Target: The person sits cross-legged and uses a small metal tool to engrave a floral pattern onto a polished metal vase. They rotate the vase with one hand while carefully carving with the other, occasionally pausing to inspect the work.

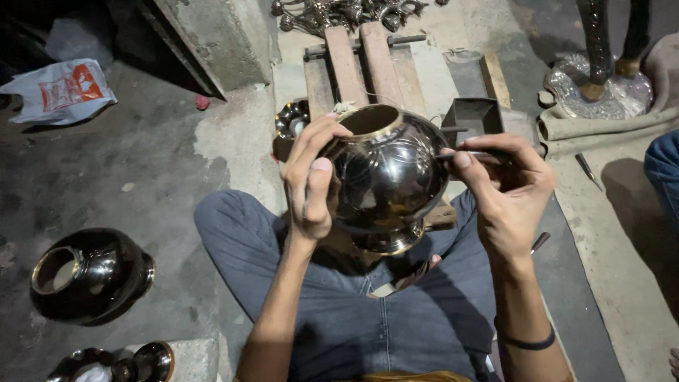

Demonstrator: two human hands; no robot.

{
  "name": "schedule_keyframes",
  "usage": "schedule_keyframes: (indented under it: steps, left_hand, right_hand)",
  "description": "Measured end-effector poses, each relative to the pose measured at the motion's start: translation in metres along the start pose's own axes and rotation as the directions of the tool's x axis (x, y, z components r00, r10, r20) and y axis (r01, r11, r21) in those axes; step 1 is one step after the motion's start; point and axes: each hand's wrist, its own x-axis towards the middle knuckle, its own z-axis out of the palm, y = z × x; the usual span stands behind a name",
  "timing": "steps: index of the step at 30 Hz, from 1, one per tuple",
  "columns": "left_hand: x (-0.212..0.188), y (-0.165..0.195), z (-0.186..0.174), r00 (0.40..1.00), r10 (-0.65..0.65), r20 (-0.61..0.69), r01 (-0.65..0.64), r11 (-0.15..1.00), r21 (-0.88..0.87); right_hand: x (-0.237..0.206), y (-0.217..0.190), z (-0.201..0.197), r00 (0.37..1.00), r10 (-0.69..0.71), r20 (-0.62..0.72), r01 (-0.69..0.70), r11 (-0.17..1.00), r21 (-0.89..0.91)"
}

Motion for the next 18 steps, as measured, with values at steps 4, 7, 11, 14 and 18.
schedule_keyframes:
  steps: [4,7,11,14,18]
  left_hand:
    - [0.002,-0.005,0.003,0.999,-0.029,-0.016,0.029,1.0,-0.008]
    - [0.004,-0.009,0.004,0.998,-0.056,-0.03,0.056,0.998,-0.015]
    - [0.004,-0.016,0.003,0.993,-0.103,-0.053,0.101,0.994,-0.041]
    - [0.004,-0.018,0.002,0.993,-0.102,-0.06,0.099,0.994,-0.055]
    - [0.003,-0.019,0.002,0.999,-0.051,-0.014,0.05,0.996,-0.074]
  right_hand:
    - [0.006,-0.003,0.001,1.0,-0.005,0.012,0.005,0.998,-0.063]
    - [0.014,-0.006,0.003,0.999,-0.031,0.039,0.035,0.994,-0.101]
    - [0.021,-0.007,0.008,0.997,-0.025,0.069,0.031,0.995,-0.092]
    - [0.022,-0.009,0.008,0.996,-0.019,0.083,0.027,0.996,-0.091]
    - [0.014,-0.012,0.003,0.993,-0.07,0.096,0.08,0.991,-0.107]
